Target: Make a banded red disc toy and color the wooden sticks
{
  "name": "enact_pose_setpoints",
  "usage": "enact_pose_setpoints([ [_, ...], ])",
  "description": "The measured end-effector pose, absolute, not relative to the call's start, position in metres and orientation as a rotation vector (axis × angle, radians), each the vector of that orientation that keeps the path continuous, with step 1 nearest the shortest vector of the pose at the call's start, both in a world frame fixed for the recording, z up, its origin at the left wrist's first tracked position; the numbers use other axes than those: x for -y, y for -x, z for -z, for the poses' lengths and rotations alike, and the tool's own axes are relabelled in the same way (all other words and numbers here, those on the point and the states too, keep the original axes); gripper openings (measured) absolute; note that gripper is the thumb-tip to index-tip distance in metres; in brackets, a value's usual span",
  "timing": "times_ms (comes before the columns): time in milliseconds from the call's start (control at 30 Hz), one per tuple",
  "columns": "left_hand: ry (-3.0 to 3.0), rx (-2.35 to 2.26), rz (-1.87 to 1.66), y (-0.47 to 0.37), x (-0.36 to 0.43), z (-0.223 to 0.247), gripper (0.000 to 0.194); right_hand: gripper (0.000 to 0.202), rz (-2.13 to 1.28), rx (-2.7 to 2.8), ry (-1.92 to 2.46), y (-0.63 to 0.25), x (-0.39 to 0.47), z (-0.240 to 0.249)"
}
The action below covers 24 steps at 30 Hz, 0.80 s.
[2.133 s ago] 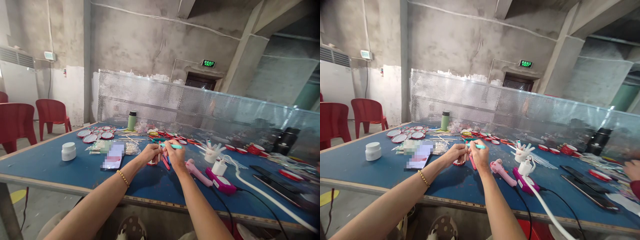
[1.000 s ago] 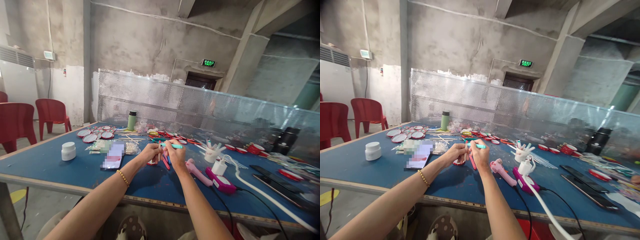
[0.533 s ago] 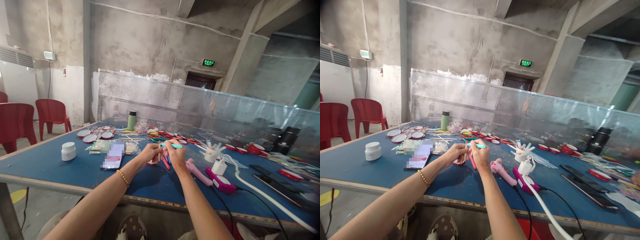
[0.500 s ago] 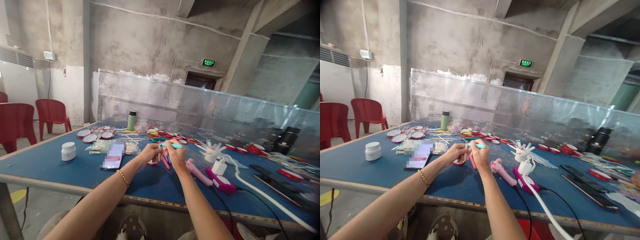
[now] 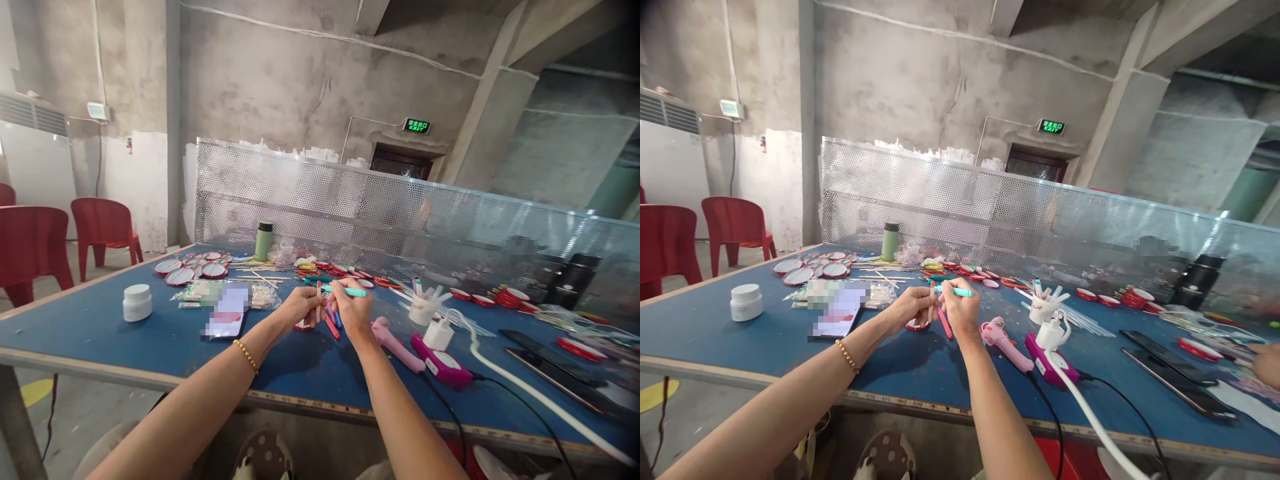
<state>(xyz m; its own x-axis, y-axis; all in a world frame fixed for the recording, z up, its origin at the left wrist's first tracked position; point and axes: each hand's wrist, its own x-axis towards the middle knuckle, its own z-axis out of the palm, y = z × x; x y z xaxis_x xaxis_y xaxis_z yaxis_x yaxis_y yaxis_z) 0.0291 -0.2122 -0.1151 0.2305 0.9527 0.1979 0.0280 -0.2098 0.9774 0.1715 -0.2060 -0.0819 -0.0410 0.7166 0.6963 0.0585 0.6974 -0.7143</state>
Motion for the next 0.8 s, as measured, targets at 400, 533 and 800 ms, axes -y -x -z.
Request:
enact_pose_setpoints([
  [400, -1.514, -0.943, -1.167, -0.0294, 0.2135, 0.1144, 0.028, 0.029, -0.608, 1.550, 0.660, -0.1720, 0.2032, 0.0858],
  [533, -1.513, -0.951, -1.161, -0.0294, 0.2139, 0.1146, 0.028, 0.030, -0.606, 1.552, 0.657, -0.1717, 0.2024, 0.0856],
  [800, -1.509, -0.963, -1.148, -0.0292, 0.2140, 0.1144, 0.028, 0.027, -0.604, 1.551, 0.671, -0.1723, 0.2014, 0.0867],
])
